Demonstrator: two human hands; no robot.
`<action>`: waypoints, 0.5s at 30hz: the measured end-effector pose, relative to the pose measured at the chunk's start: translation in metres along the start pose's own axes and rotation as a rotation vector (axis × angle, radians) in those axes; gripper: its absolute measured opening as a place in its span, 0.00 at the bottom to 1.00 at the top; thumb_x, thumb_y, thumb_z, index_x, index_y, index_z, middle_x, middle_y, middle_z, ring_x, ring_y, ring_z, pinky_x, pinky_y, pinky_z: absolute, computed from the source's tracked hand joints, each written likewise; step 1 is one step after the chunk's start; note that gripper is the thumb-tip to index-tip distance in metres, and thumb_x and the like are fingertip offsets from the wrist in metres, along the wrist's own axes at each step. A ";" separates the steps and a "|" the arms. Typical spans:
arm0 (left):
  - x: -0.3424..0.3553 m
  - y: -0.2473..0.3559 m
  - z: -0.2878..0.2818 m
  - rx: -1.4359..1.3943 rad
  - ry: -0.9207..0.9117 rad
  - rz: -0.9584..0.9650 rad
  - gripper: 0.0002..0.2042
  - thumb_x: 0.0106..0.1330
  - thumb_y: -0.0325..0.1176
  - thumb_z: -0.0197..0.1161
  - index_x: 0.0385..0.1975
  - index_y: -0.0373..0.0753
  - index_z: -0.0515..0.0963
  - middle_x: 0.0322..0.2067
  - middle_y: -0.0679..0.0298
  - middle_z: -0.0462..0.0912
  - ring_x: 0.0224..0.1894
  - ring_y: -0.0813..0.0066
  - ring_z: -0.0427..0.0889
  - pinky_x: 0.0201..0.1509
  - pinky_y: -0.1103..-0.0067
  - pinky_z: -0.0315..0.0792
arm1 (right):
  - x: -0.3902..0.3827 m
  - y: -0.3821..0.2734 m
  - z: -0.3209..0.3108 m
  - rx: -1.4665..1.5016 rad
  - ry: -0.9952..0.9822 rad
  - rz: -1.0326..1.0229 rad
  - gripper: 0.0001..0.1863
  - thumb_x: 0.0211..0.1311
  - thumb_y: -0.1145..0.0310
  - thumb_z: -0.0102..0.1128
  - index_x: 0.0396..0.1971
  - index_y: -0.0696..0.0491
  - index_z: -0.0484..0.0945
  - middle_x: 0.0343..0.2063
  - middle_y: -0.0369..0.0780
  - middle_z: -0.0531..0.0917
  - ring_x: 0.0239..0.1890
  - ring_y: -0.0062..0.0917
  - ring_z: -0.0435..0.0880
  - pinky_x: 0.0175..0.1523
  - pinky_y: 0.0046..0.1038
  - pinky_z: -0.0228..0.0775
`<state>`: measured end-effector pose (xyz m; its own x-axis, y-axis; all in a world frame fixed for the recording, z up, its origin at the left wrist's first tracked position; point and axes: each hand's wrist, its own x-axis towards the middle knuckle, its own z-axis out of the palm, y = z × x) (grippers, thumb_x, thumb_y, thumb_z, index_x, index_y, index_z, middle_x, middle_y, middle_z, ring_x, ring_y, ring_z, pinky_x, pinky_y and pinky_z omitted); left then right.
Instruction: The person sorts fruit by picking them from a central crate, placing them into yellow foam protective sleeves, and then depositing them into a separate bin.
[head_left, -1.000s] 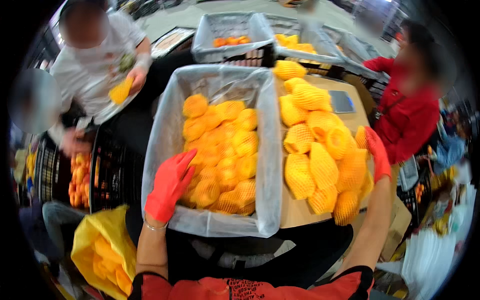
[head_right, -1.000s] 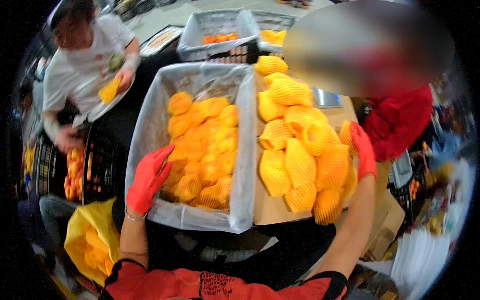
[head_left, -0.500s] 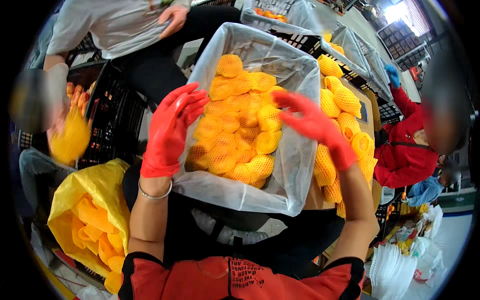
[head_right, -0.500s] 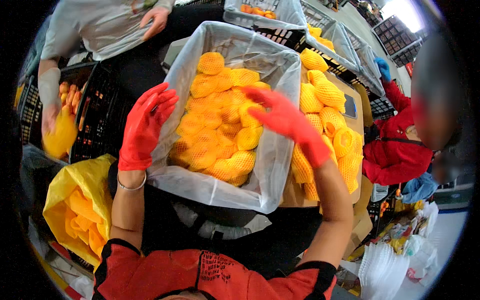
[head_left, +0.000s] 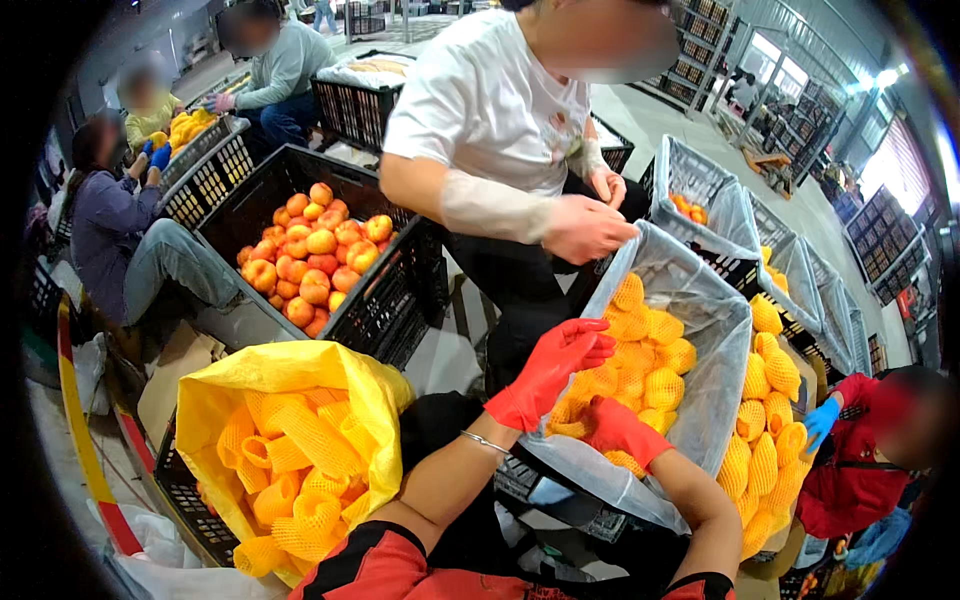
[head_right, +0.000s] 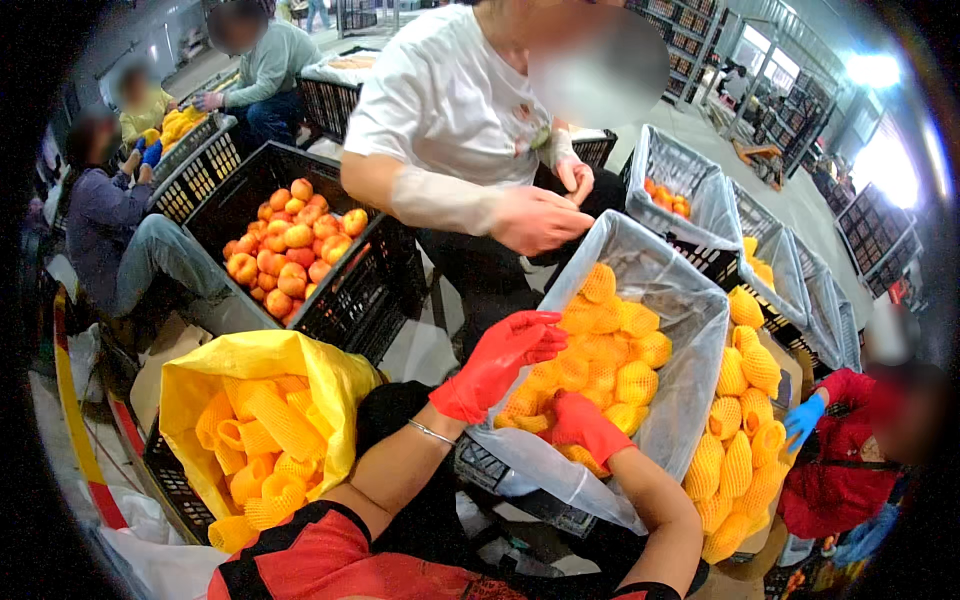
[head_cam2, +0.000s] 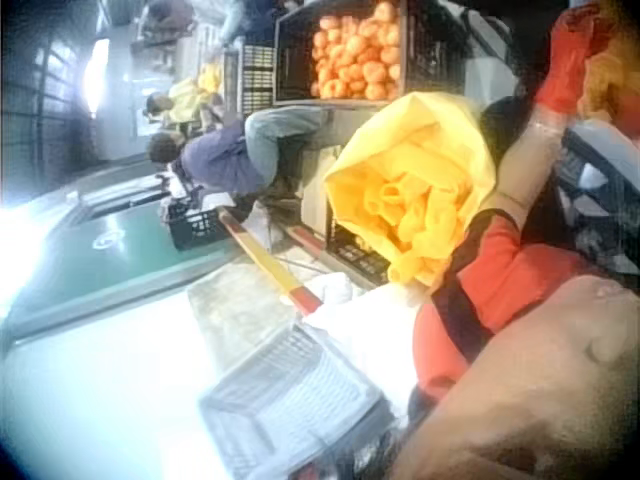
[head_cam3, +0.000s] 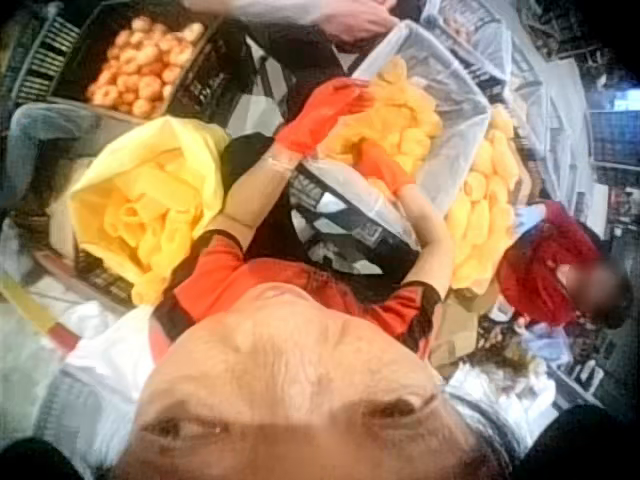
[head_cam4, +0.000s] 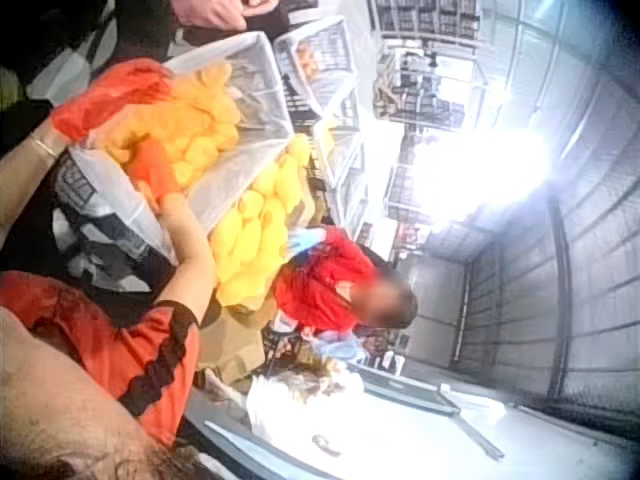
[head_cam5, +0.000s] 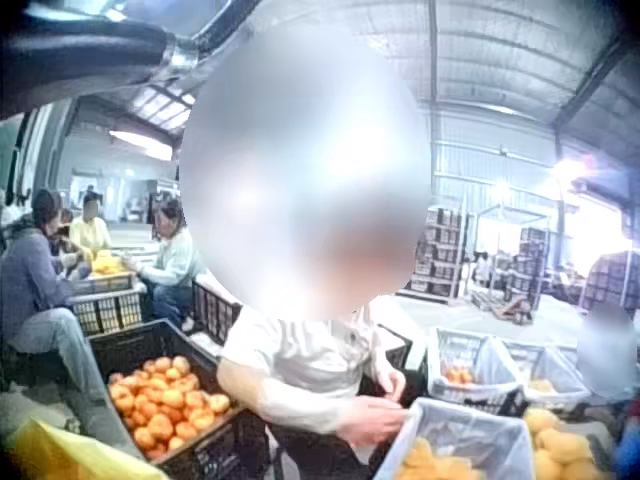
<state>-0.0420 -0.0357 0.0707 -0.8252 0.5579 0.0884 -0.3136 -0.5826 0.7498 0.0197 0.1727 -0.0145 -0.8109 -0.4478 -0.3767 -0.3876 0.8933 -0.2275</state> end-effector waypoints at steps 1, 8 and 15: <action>0.000 0.002 0.003 0.023 0.005 -0.002 0.19 0.75 0.38 0.58 0.60 0.34 0.73 0.51 0.58 0.81 0.54 0.71 0.81 0.59 0.74 0.74 | -0.002 0.004 0.006 -0.066 -0.058 0.001 0.36 0.44 0.50 0.72 0.54 0.55 0.79 0.44 0.52 0.83 0.49 0.50 0.82 0.54 0.43 0.75; -0.006 -0.010 0.005 0.216 -0.050 0.067 0.19 0.73 0.34 0.60 0.59 0.33 0.73 0.49 0.59 0.82 0.52 0.74 0.80 0.59 0.77 0.73 | 0.009 0.016 0.058 0.529 0.049 0.471 0.32 0.63 0.54 0.63 0.61 0.59 0.71 0.53 0.47 0.82 0.55 0.43 0.80 0.58 0.39 0.72; -0.014 -0.012 0.041 0.974 -0.224 0.389 0.26 0.67 0.34 0.67 0.65 0.42 0.71 0.62 0.55 0.74 0.66 0.61 0.70 0.70 0.68 0.63 | -0.078 -0.011 -0.060 1.681 0.806 0.326 0.32 0.63 0.62 0.68 0.63 0.59 0.69 0.54 0.45 0.81 0.54 0.32 0.82 0.57 0.33 0.77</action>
<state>-0.0077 -0.0127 0.0875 -0.6518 0.5887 0.4781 0.5438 -0.0766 0.8357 0.0606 0.1996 0.0714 -0.9307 0.2757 -0.2406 0.1706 -0.2548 -0.9518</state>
